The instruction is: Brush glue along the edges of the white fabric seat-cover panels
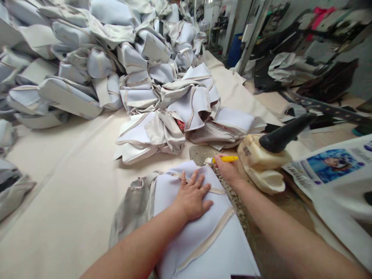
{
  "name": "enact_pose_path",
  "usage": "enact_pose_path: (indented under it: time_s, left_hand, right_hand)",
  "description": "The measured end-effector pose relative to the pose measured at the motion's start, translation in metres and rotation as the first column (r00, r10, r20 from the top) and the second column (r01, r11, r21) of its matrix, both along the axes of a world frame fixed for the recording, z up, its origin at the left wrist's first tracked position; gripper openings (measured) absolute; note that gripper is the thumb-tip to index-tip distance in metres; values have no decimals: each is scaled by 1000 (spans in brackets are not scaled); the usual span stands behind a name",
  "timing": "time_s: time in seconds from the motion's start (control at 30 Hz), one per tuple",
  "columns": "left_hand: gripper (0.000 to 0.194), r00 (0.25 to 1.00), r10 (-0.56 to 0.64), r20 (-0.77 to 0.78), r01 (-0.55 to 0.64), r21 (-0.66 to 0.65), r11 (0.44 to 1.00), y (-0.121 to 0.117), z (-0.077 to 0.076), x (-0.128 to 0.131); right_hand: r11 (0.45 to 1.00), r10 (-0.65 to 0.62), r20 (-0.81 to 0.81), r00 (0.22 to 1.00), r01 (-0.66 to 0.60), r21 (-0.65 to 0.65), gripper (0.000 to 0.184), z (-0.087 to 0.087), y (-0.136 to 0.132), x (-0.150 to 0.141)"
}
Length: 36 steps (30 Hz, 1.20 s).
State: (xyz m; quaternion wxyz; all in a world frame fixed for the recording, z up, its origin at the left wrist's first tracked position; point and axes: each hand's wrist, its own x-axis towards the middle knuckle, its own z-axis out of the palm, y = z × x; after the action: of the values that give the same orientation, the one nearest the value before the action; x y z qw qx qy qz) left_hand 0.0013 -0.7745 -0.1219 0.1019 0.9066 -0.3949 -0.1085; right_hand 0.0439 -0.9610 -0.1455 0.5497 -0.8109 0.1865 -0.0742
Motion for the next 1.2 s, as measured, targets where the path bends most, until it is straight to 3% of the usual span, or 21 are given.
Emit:
enact_pose_path:
  time_s: [0.23, 0.33, 0.5, 0.63, 0.8, 0.9, 1.1, 1.2]
  left_hand:
    - [55, 1000, 10, -22, -11, -33, 999, 1, -4, 0]
    - [55, 1000, 13, -16, -14, -42, 999, 2, -6, -1]
    - [54, 1000, 14, -9, -15, -41, 999, 2, -5, -1]
    - [55, 1000, 12, -19, -12, -28, 1000, 2, -5, -1]
    - [54, 1000, 10, -18, -10, -18, 1000, 1, -8, -1]
    - [54, 1000, 17, -11, -17, -27, 999, 1, -9, -1]
    - [56, 1000, 10, -7, -10, -14, 1000, 1, -11, -1]
    - [56, 1000, 12, -5, -12, -13, 1000, 1, -11, -1]
  right_hand:
    - [971, 205, -118, 972, -217, -101, 23, 26, -19, -60]
    - [961, 231, -99, 968, -243, -130, 23, 28, -13, -42]
    - [970, 187, 22, 982, -181, -164, 20, 21, 4, 2]
    - [964, 215, -44, 976, -219, -151, 24, 21, -1, -28]
    - [954, 248, -178, 952, -272, -126, 24, 36, -12, -78]
    - [958, 228, -186, 956, -254, -130, 24, 40, -14, -77]
    - [979, 108, -115, 987, -126, -159, 24, 24, -6, -49]
    - [983, 104, -116, 988, -120, -137, 26, 21, -4, -51]
